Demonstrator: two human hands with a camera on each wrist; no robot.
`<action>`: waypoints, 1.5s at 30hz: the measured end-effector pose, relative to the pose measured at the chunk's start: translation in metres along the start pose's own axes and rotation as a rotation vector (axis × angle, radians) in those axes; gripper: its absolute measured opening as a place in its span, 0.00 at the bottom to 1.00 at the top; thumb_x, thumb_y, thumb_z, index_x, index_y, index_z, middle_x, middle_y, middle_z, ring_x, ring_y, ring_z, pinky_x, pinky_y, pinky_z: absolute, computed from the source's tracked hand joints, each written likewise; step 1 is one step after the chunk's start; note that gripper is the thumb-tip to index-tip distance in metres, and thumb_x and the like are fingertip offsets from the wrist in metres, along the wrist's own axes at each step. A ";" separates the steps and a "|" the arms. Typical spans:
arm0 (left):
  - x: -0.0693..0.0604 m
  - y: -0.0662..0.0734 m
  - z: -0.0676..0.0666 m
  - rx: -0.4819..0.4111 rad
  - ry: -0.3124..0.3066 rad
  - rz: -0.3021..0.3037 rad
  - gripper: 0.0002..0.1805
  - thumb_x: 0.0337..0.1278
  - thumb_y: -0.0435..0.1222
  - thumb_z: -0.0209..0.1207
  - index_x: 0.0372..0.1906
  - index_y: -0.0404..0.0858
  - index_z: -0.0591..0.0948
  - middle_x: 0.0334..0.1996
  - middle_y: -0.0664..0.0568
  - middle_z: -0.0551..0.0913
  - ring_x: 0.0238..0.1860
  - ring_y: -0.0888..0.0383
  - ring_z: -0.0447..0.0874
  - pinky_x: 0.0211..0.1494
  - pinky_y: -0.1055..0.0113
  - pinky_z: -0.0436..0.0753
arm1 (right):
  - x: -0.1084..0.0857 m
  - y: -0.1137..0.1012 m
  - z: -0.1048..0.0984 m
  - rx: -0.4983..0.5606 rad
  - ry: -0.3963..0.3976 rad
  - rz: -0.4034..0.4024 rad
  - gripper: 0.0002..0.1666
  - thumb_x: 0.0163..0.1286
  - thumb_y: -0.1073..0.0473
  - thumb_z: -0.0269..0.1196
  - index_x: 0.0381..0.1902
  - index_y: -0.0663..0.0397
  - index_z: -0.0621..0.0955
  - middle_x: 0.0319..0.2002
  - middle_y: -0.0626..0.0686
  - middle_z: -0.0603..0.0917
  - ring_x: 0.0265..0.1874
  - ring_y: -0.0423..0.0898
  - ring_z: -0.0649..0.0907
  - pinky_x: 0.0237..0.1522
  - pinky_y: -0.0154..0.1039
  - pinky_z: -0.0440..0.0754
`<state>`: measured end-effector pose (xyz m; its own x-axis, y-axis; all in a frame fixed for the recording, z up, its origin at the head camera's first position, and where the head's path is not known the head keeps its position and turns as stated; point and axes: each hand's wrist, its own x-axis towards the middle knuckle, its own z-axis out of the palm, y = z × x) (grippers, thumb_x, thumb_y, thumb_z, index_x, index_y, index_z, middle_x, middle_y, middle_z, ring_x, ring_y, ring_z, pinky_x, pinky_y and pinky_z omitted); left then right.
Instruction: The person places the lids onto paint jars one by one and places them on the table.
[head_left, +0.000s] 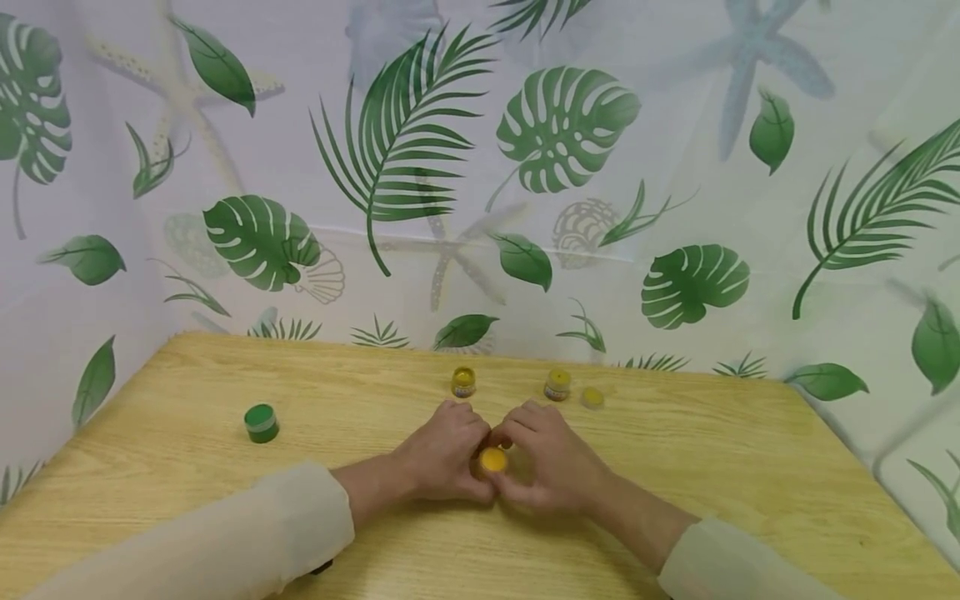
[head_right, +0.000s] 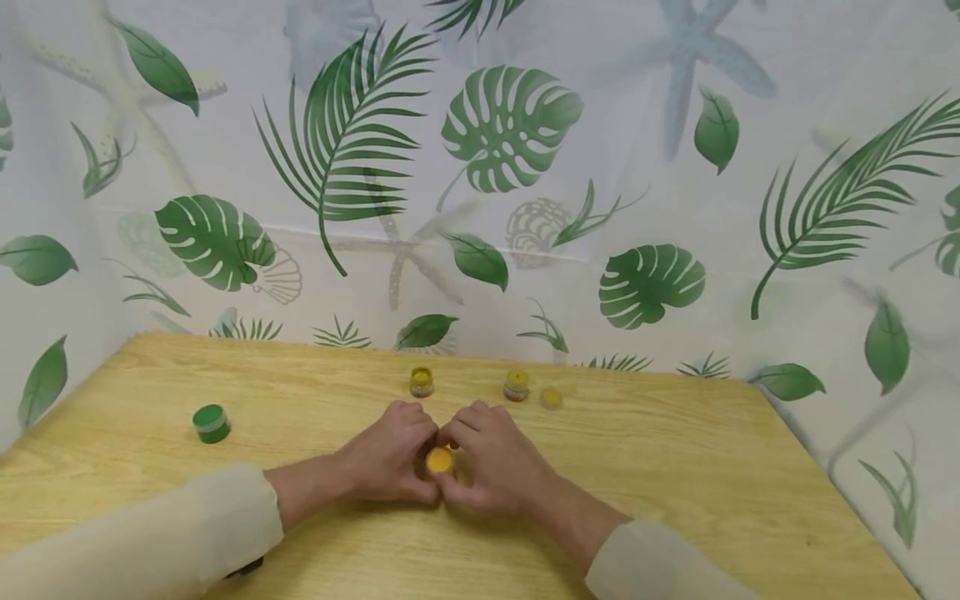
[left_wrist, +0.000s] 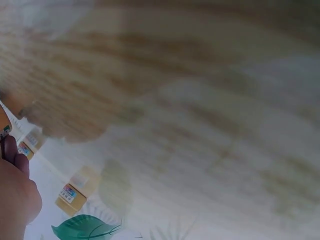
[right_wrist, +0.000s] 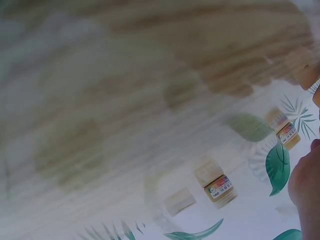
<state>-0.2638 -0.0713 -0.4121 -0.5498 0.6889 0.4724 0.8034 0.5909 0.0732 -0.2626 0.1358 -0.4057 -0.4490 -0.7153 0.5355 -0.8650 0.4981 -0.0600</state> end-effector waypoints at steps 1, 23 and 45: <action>0.000 0.000 0.000 -0.009 -0.001 -0.001 0.19 0.35 0.51 0.71 0.22 0.47 0.74 0.17 0.64 0.68 0.24 0.65 0.62 0.38 0.70 0.64 | 0.000 0.000 0.000 0.002 -0.002 -0.012 0.18 0.52 0.48 0.69 0.40 0.46 0.81 0.34 0.41 0.79 0.38 0.38 0.74 0.43 0.38 0.71; 0.001 0.009 -0.001 -0.030 -0.084 -0.019 0.18 0.35 0.54 0.71 0.24 0.47 0.78 0.20 0.66 0.74 0.26 0.68 0.64 0.41 0.71 0.66 | 0.000 -0.003 0.003 -0.043 -0.045 0.068 0.26 0.61 0.36 0.65 0.17 0.42 0.67 0.18 0.36 0.62 0.24 0.34 0.62 0.35 0.33 0.60; 0.001 0.007 -0.001 0.015 -0.043 -0.079 0.18 0.36 0.52 0.68 0.20 0.47 0.73 0.17 0.64 0.67 0.25 0.65 0.63 0.38 0.70 0.65 | 0.000 -0.004 0.003 -0.121 0.001 -0.056 0.19 0.50 0.47 0.67 0.38 0.49 0.80 0.34 0.43 0.78 0.36 0.40 0.73 0.39 0.36 0.68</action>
<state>-0.2586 -0.0671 -0.4103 -0.6210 0.6568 0.4278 0.7536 0.6504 0.0952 -0.2598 0.1327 -0.4080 -0.4004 -0.7431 0.5362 -0.8555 0.5128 0.0719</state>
